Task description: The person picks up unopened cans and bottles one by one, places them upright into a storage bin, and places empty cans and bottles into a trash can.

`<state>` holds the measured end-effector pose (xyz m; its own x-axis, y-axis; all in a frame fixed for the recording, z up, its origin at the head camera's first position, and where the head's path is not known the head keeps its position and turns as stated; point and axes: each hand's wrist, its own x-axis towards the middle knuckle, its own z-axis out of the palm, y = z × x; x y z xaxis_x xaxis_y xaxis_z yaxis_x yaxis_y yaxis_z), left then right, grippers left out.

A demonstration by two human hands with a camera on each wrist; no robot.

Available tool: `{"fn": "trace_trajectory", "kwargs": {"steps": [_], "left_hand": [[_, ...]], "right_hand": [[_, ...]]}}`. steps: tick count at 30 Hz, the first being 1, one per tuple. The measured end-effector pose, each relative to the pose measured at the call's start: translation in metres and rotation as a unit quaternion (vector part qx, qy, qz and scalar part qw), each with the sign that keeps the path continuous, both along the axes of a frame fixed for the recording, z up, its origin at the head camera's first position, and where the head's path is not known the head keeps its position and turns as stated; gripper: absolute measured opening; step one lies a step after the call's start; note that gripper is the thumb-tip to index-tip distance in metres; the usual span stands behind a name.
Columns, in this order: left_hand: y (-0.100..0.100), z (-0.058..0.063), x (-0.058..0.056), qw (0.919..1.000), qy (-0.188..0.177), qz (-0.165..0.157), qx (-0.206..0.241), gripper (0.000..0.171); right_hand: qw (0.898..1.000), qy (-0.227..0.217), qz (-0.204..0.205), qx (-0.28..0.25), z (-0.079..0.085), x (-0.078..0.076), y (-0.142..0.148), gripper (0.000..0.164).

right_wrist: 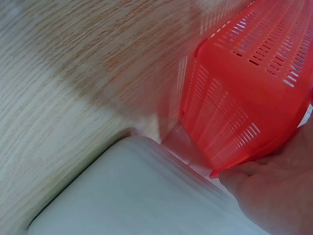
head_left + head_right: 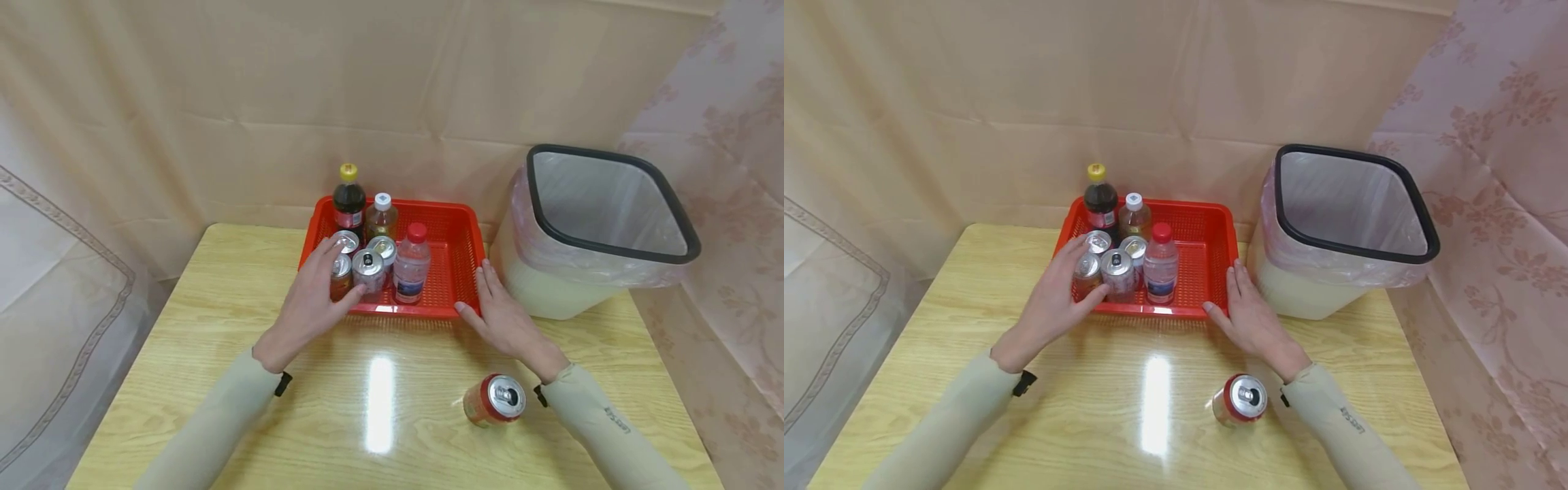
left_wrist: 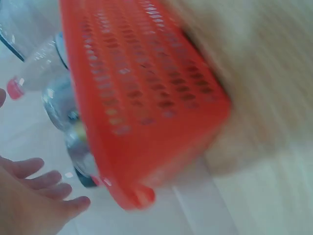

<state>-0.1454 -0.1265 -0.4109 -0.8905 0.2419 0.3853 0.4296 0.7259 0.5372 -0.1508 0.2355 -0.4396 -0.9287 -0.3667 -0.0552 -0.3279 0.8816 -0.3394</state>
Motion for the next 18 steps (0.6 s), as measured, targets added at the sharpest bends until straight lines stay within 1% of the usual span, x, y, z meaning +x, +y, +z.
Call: {"fn": "trace_trajectory", "kwargs": {"steps": [1,3,8,12,18], "left_hand": [[-0.005,-0.004,0.001,0.9999,-0.004,0.009,-0.007,0.08],[-0.015,-0.009,0.004,0.9991,-0.025,0.025,-0.022,0.086],[-0.034,-0.024,0.006,0.9942,-0.074,0.057,-0.053,0.099],[-0.044,-0.035,0.007,0.9905,-0.099,0.066,-0.069,0.105],[-0.052,-0.045,0.008,0.9862,-0.122,0.068,-0.089,0.108]], "right_hand": [[1.0,-0.002,0.0,0.001,0.0,0.0,0.0,0.095],[1.0,-0.006,-0.002,0.003,0.0,0.0,0.0,0.095],[1.0,-0.009,-0.004,0.002,0.0,0.0,0.0,0.095],[1.0,-0.012,-0.007,-0.002,0.0,0.0,0.0,0.096],[1.0,-0.009,-0.008,-0.003,-0.001,-0.001,0.001,0.096]]}}
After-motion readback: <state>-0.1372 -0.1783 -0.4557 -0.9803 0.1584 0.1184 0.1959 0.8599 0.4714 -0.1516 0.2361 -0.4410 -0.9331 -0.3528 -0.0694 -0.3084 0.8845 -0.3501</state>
